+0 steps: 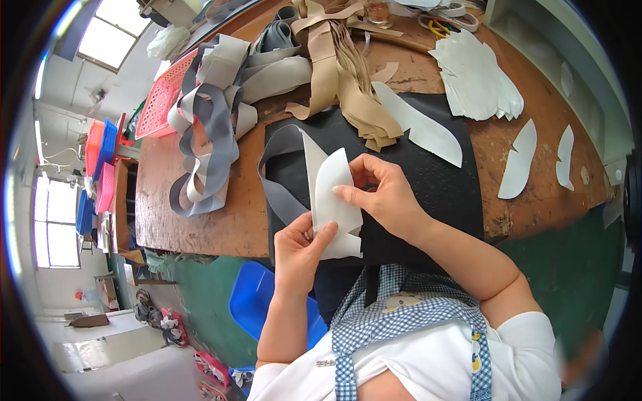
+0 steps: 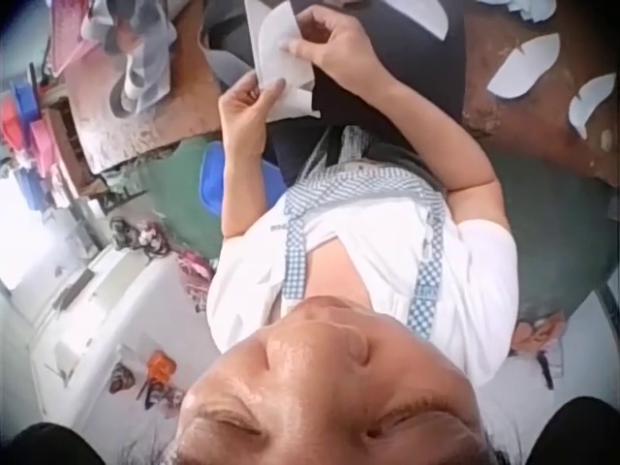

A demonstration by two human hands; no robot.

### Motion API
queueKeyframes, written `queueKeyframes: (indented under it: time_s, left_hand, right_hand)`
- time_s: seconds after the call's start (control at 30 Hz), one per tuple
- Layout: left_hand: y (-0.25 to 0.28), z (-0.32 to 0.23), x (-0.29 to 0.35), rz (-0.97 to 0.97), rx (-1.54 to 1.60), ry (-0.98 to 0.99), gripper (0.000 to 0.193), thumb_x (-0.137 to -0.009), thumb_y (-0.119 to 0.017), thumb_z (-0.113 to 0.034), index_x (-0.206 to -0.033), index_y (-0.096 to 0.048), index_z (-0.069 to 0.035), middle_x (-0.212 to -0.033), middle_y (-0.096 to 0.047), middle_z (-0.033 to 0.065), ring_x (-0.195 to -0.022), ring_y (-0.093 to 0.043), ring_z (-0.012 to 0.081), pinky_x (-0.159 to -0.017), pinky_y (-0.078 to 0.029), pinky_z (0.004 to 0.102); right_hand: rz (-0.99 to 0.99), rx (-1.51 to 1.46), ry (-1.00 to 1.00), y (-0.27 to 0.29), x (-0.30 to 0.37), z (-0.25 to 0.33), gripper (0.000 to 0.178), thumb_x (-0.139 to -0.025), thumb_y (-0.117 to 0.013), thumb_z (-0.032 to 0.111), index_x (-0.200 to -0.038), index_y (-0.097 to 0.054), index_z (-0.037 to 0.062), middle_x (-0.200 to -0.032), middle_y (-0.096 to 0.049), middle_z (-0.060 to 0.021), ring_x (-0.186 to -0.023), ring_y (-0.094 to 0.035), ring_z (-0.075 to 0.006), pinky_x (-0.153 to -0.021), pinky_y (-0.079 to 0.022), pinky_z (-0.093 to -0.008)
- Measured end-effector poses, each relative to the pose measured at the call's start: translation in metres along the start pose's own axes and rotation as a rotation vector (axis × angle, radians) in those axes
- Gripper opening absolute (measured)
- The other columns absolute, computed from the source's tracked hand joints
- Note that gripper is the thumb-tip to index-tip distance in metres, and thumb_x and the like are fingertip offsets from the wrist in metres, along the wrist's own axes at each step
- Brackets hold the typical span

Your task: Assembling and aligning shoe upper components and linings at a factory workbench.

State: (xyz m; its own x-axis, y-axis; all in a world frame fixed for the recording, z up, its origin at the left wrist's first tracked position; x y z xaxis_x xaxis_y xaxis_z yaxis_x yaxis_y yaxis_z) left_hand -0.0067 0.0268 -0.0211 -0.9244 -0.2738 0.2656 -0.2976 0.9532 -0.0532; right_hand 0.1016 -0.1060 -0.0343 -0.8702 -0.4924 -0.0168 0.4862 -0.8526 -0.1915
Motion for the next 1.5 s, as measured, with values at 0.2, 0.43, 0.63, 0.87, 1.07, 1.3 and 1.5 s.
queueKeyframes:
  time_s: [0.2, 0.43, 0.63, 0.87, 1.07, 1.3, 1.5]
  left_hand:
    - [-0.002, -0.005, 0.003, 0.026, 0.058, -0.027, 0.042, -0.090, -0.071, -0.004, -0.127, -0.057, 0.011, -0.102, -0.071, 0.0093, -0.087, -0.066, 0.0093, -0.080, -0.053, 0.0224]
    - [-0.006, -0.011, 0.014, 0.028, 0.133, -0.051, 0.045, -0.090, -0.070, 0.000, -0.130, -0.054, 0.012, -0.108, -0.070, 0.0109, -0.093, -0.067, 0.0120, -0.085, -0.053, 0.0245]
    - [-0.006, 0.001, 0.013, 0.132, 0.201, 0.059, 0.038, -0.090, -0.070, -0.001, -0.123, -0.058, 0.012, -0.105, -0.070, 0.0105, -0.091, -0.067, 0.0115, -0.083, -0.053, 0.0234]
    - [0.012, -0.071, -0.008, 0.253, -0.756, -0.083, 0.034, -0.083, -0.074, -0.003, -0.114, -0.065, 0.007, -0.092, -0.072, 0.0110, -0.081, -0.067, 0.0117, -0.073, -0.052, 0.0240]
    - [-0.049, -0.106, -0.009, 0.524, -1.246, -0.826, 0.031, -0.074, -0.069, 0.002, -0.103, -0.061, -0.002, -0.093, -0.062, 0.0159, -0.097, -0.056, 0.0362, -0.084, -0.047, 0.0417]
    - [0.000, -0.071, -0.022, -0.255, -0.503, -0.530, 0.018, -0.091, -0.071, -0.016, -0.096, -0.061, -0.002, -0.081, -0.062, 0.0048, -0.076, -0.060, 0.0140, -0.072, -0.049, 0.0274]
    - [-0.026, 0.014, -0.025, 0.097, 0.001, 0.082, 0.022, -0.100, -0.062, -0.023, -0.095, -0.061, -0.001, -0.080, -0.064, 0.0016, -0.070, -0.058, 0.0068, -0.063, -0.047, 0.0225]
  right_hand:
    - [0.001, 0.070, -0.075, 0.004, -0.004, -0.011, 0.017, -0.087, -0.075, 0.011, -0.096, -0.064, 0.0018, -0.089, -0.067, -0.0019, -0.082, -0.060, -0.0081, -0.074, -0.052, -0.0261]
    - [-0.077, -0.476, -0.415, 0.007, -0.001, -0.026, 0.040, -0.092, -0.073, 0.017, -0.121, -0.052, -0.0003, -0.096, -0.066, -0.0057, -0.086, -0.065, -0.0107, -0.073, -0.054, -0.0247]
    - [-0.117, -0.352, -0.157, 0.024, -0.016, -0.008, 0.068, -0.077, -0.081, 0.000, -0.132, -0.042, -0.0042, -0.093, -0.069, -0.0088, -0.081, -0.068, -0.0159, -0.072, -0.057, -0.0288]
    - [-0.409, 0.345, 0.134, 0.077, -0.012, 0.020, 0.063, -0.079, -0.079, 0.003, -0.132, -0.045, 0.0013, -0.095, -0.070, -0.0109, -0.085, -0.070, -0.0190, -0.072, -0.059, -0.0330]
    - [0.517, 0.682, 0.334, -0.013, 0.009, 0.070, 0.074, -0.078, -0.077, 0.002, -0.143, -0.041, 0.0055, -0.111, -0.069, -0.0158, -0.103, -0.068, -0.0315, -0.086, -0.055, -0.0355]
    - [0.169, 0.152, 0.071, 0.040, 0.021, 0.030, 0.047, -0.081, -0.073, -0.003, -0.126, -0.059, -0.0011, -0.106, -0.069, -0.0066, -0.099, -0.065, -0.0116, -0.091, -0.052, -0.0293]
    - [0.149, 0.057, -0.041, 0.043, 0.059, 0.019, 0.044, -0.082, -0.075, 0.003, -0.124, -0.061, -0.0015, -0.107, -0.069, -0.0088, -0.102, -0.065, -0.0138, -0.094, -0.051, -0.0302]
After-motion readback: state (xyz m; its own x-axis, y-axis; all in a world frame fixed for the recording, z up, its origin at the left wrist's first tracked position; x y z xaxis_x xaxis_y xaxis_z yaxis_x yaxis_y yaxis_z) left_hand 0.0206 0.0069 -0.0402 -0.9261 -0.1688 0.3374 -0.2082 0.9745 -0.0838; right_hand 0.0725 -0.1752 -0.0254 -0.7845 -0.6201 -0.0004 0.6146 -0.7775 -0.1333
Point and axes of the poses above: each hand's wrist, its own x-axis away from the middle knuckle, its own y-axis out of the back of the hand, z = x × y, the point moved 6 cm from there along -x, towards the middle knuckle
